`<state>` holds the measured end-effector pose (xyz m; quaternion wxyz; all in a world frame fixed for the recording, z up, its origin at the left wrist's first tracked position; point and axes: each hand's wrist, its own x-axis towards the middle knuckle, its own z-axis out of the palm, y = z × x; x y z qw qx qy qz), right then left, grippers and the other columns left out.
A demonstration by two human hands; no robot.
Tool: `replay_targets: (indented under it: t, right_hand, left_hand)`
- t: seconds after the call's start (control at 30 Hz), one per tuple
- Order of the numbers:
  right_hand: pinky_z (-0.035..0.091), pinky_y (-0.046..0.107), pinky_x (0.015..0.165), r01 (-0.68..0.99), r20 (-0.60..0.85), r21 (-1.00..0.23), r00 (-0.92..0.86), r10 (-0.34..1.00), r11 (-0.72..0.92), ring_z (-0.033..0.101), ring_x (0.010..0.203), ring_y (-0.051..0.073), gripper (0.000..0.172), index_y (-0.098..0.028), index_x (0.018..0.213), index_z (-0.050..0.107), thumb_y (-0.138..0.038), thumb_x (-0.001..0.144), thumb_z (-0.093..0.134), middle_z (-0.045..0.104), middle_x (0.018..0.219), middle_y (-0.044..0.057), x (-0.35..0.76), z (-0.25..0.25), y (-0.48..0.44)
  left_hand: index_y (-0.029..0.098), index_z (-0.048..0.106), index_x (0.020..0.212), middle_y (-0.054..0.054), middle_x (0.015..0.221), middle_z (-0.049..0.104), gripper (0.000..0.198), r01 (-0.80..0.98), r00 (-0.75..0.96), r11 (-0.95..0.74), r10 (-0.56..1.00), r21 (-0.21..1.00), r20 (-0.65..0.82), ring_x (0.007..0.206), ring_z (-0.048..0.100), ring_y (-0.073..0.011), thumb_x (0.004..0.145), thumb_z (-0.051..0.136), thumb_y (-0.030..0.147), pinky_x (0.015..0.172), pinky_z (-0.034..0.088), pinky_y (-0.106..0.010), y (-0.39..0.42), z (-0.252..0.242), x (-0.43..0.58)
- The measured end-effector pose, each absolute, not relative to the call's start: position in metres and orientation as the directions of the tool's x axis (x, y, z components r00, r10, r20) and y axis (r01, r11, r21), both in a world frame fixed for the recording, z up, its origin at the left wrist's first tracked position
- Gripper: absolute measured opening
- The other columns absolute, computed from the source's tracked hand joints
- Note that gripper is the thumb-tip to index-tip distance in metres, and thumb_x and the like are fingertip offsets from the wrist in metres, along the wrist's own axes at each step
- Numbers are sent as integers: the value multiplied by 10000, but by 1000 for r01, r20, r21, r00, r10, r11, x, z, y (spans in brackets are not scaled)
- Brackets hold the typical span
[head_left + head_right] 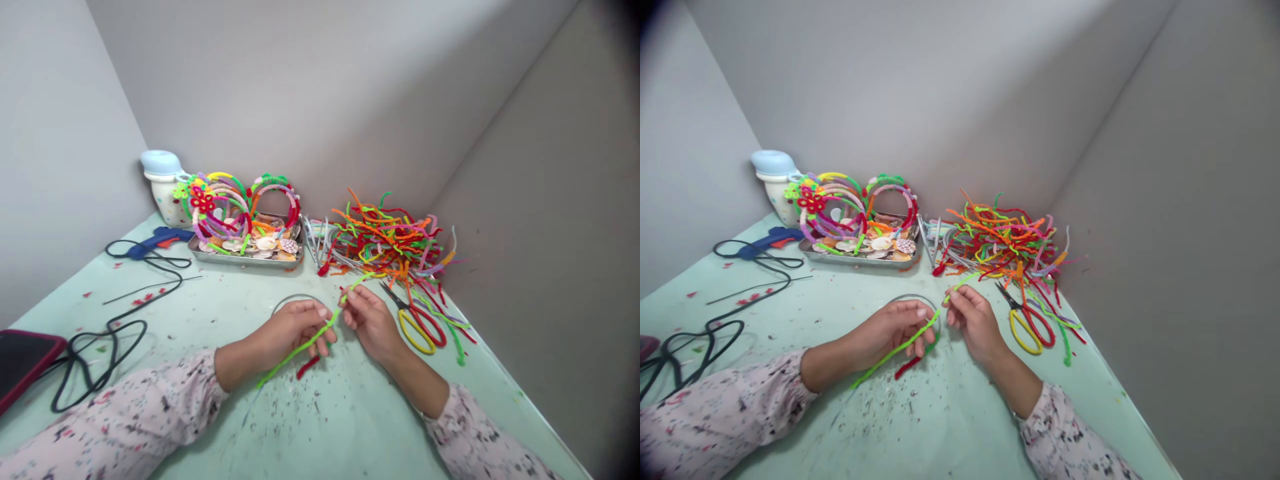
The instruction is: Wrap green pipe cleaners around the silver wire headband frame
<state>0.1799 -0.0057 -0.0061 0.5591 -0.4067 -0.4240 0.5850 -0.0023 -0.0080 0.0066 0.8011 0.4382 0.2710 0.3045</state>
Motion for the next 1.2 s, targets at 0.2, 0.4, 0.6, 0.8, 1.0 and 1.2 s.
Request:
replay_targets:
  t: [0.2,0.4,0.6,0.8,1.0,1.2]
  right_hand:
    - [373,180,403,-534,-6,-835,248,969,131,479,465,65,176,-200,725,560,-275,705,718,592,645,-40,195,-8,10]
    - [410,202,426,-572,-60,-791,428,902,219,521,497,87,200,-218,746,542,-271,681,723,607,640,-47,212,-9,21]
    - [372,213,423,-520,3,-849,165,986,90,517,473,89,271,-218,836,601,-454,736,691,630,668,-26,203,-7,12]
    - [393,240,503,-69,8,-998,-211,977,-7,540,511,117,255,-178,904,677,-388,760,695,623,594,-12,187,-7,-7]
    - [363,228,480,-117,37,-993,-59,998,30,516,506,99,246,-181,853,671,-403,753,703,645,684,1,188,-9,-4]
    - [347,232,460,-156,42,-987,-11,999,39,505,493,103,291,-175,844,669,-433,721,723,643,656,3,188,-10,-2]
  left_hand:
    - [112,584,965,-112,777,703,232,-212,658,439,725,873,-205,550,663,-138,851,566,312,458,471,-176,-3,14,-7]
    - [122,576,968,-117,787,717,207,-196,662,453,715,870,-224,534,665,-137,835,603,279,427,460,-170,0,7,-8]
    - [126,566,933,-109,814,726,183,-207,602,400,772,893,-206,524,652,-108,821,637,252,423,434,-147,1,8,-7]
    - [133,569,947,-101,820,727,232,-170,606,372,770,913,-201,511,648,-106,814,649,306,426,431,-157,0,8,-6]
    - [137,554,873,-98,792,715,238,-175,615,397,759,901,-215,511,649,-110,852,583,371,411,423,-148,0,3,-5]
    - [115,589,835,-72,693,688,192,-177,604,393,767,902,-216,461,612,-94,834,598,307,386,391,-140,-1,2,-5]
